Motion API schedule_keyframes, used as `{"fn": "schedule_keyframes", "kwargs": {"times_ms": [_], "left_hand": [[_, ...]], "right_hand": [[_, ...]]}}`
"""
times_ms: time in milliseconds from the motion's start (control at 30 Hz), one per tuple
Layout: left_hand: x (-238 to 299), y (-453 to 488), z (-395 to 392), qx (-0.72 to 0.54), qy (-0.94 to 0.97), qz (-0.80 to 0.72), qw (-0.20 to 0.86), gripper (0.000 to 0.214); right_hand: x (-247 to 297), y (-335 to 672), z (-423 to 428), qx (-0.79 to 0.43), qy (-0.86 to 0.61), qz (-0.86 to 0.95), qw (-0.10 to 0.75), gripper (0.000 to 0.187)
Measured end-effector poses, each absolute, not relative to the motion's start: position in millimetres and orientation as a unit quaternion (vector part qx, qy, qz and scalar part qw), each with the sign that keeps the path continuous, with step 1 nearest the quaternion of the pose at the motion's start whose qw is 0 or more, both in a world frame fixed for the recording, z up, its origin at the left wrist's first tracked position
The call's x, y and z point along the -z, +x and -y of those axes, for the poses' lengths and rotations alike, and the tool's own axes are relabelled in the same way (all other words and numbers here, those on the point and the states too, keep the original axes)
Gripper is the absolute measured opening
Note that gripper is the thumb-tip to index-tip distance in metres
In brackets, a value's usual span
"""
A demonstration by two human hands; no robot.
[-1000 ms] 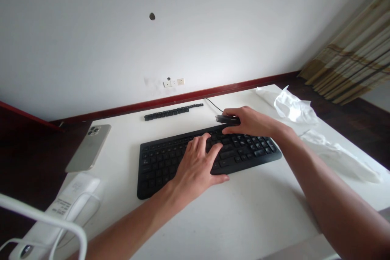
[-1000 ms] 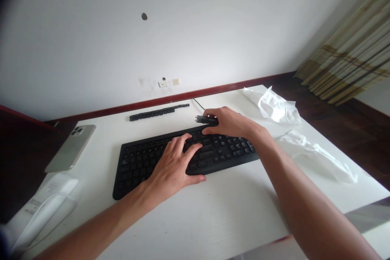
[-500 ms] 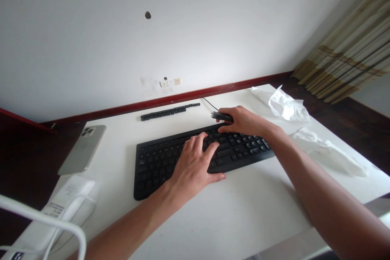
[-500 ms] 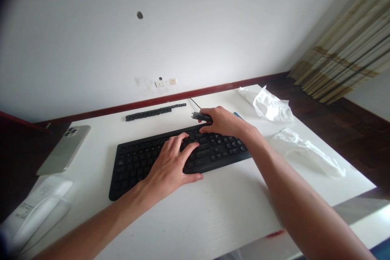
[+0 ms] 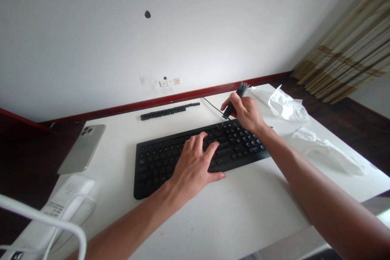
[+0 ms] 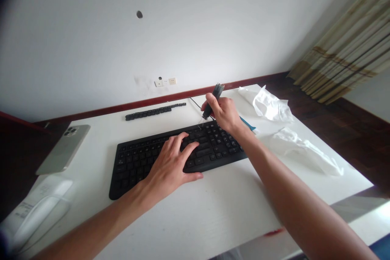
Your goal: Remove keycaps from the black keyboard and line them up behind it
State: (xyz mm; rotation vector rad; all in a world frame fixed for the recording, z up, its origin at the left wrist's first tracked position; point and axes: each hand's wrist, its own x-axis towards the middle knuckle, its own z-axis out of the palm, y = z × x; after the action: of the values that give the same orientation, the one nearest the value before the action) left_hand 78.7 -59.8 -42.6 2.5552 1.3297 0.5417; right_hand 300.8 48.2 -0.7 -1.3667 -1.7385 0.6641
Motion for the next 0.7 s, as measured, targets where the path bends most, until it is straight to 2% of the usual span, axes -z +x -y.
{"fn": "schedule_keyframes", "kwargs": {"times_ms": [233, 400, 500, 700], "left_hand": [[42.9, 79.6, 61.0, -0.192, 0.863, -0.453, 0.111, 0.08], [43.2, 79.5, 60.8, -0.194, 0.863, -0.453, 0.11, 0.079], [43.9, 79.5, 60.2, -0.193, 0.864, -0.453, 0.106, 0.079], [41.4, 78.7, 60.8, -0.182, 0.87, -0.449, 0.095, 0.079]], "right_hand": [[7.9, 290.7, -50.3, -0.361, -0.447, 0.706, 0.414, 0.048], [5.8, 294.3, -49.0, -0.438, -0.44, 0.688, 0.375, 0.044], [6.0, 292.5, -47.8, -0.495, -0.423, 0.656, 0.381, 0.047], [12.7, 286.3, -50.5, -0.484, -0.446, 0.624, 0.422, 0.048]]}}
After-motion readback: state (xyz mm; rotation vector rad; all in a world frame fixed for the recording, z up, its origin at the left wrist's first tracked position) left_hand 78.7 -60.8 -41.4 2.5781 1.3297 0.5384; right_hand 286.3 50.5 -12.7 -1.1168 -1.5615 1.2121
